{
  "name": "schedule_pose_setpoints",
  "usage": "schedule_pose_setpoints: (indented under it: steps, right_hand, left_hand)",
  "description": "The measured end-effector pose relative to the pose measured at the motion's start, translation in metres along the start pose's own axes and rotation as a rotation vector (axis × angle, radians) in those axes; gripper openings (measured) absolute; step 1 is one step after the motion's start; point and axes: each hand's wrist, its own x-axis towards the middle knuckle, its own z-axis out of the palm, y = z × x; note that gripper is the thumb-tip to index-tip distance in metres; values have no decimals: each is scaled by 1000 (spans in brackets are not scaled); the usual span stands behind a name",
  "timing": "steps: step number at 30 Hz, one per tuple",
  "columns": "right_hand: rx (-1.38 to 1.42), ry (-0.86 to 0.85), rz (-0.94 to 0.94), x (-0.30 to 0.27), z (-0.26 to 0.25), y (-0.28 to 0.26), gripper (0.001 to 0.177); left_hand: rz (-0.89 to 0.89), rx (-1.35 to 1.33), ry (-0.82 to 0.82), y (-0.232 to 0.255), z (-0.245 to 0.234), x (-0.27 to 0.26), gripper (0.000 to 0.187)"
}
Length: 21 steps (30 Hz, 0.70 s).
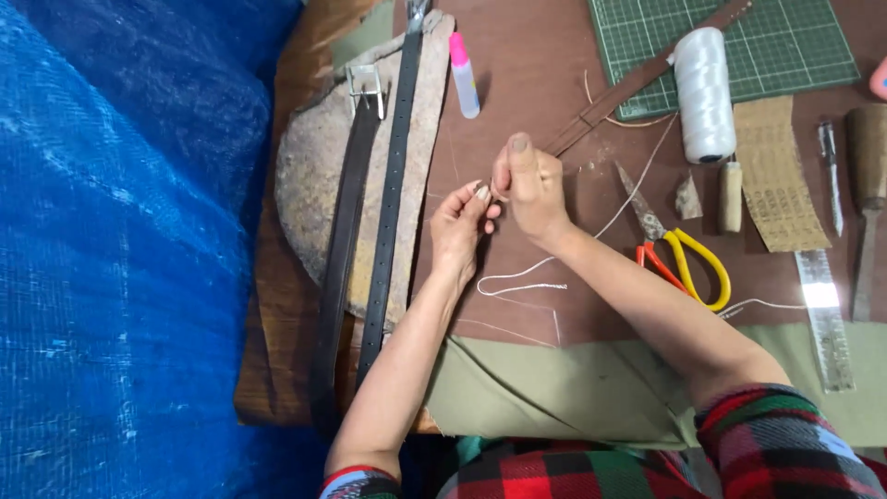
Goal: Hand-sewing a leather strap using a needle and thread, including edge burnishing with a wooden block.
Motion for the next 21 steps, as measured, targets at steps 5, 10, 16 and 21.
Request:
schedule_pose_setpoints:
  steps: [5,10,16,21]
  right_hand:
    - [-90,-136,-54,-18,-16,-31,34]
    - [-137,-127,-149,-33,-23,-102,27]
    - [114,-90,-9,-20,-51,-102,66]
    - [226,-104,-12,11,-79,-122,60]
  left_hand:
    - [23,77,-75,6,5,-9,26]
    - [48,73,-35,-5,6,-10,27]
    - [27,86,-22,-22,47,-17,33]
    - [-43,-11,-33,-34,83,-9,34]
